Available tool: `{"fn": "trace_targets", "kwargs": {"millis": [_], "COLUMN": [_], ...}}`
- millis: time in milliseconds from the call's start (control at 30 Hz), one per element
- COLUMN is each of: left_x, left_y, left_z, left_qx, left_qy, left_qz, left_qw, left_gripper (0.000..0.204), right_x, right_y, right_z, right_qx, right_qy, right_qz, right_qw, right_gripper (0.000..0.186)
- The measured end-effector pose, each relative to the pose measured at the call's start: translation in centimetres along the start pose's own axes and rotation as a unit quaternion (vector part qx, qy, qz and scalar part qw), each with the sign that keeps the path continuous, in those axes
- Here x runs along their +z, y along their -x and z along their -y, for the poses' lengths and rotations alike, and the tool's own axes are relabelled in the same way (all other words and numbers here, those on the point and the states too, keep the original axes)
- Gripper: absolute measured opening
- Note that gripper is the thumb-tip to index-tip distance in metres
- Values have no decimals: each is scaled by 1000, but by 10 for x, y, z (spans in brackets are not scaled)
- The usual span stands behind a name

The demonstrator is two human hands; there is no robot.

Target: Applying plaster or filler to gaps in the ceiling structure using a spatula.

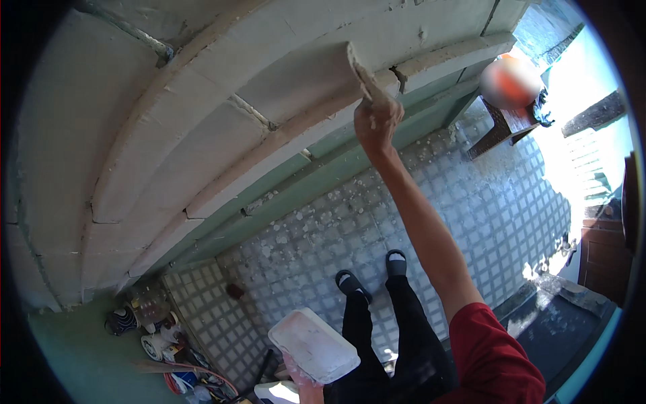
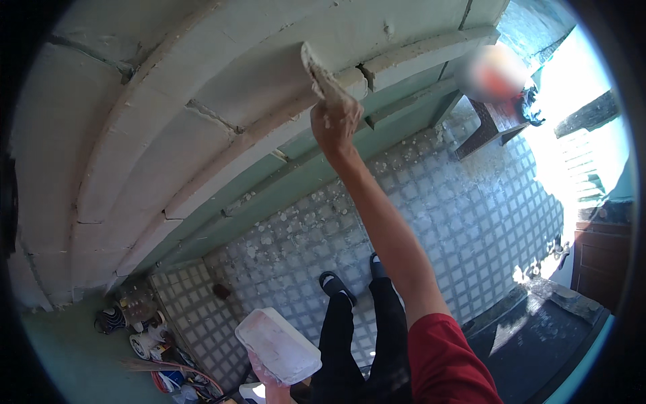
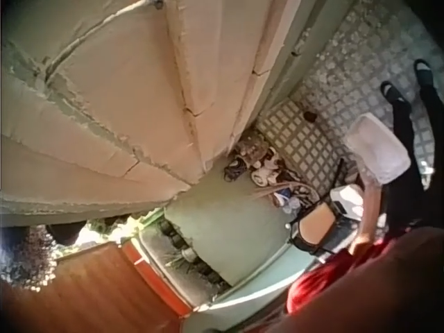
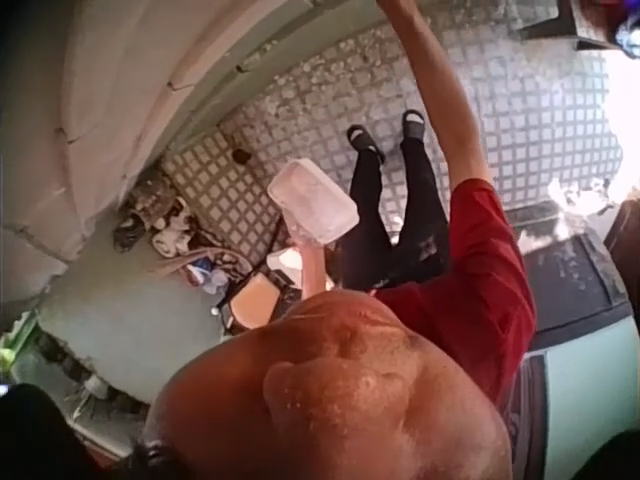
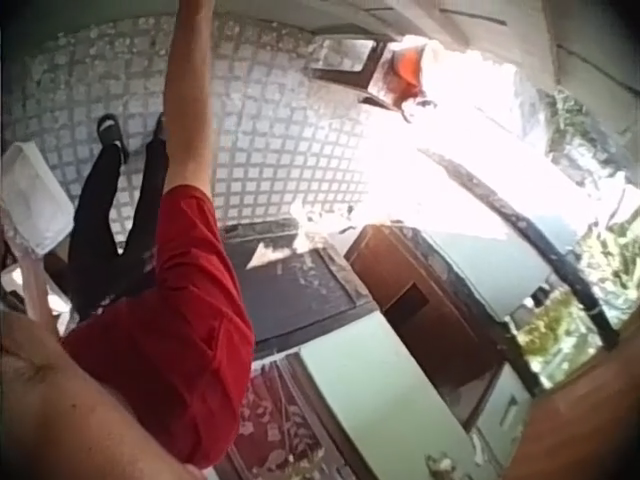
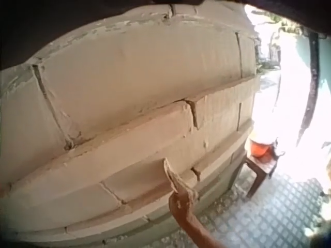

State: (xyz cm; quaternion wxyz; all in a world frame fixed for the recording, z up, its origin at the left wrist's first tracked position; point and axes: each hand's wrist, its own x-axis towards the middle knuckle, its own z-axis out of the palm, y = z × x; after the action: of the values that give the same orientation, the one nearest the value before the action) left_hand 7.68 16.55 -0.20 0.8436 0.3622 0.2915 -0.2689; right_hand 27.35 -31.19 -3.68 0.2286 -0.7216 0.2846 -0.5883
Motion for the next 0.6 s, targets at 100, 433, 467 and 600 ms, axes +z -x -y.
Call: {"fn": "trace_targets", "kwargs": {"millis": [100, 433, 467, 600], "left_x": [15, 19, 16, 13], "left_y": [2, 8, 9, 14], "left_z": [7, 20, 22, 22], "left_qx": [24, 38, 55, 65], "left_qy": [-32, 22, -4, -13], "left_qz": [-27, -14, -25, -34], "left_qw": [999, 999, 998, 997], "left_gripper": [63, 61, 61, 63], "right_x": [6, -27, -20, 7], "right_y": [28, -26, -31, -7], "right_z": [27, 16, 10, 24], "right_qx": [-9, 116, 61, 6], "right_qy": [-47, -75, -49, -40], "right_qz": [56, 43, -3, -30], "right_qw": [997, 990, 997, 999], "right_gripper": [57, 55, 54, 55]}}
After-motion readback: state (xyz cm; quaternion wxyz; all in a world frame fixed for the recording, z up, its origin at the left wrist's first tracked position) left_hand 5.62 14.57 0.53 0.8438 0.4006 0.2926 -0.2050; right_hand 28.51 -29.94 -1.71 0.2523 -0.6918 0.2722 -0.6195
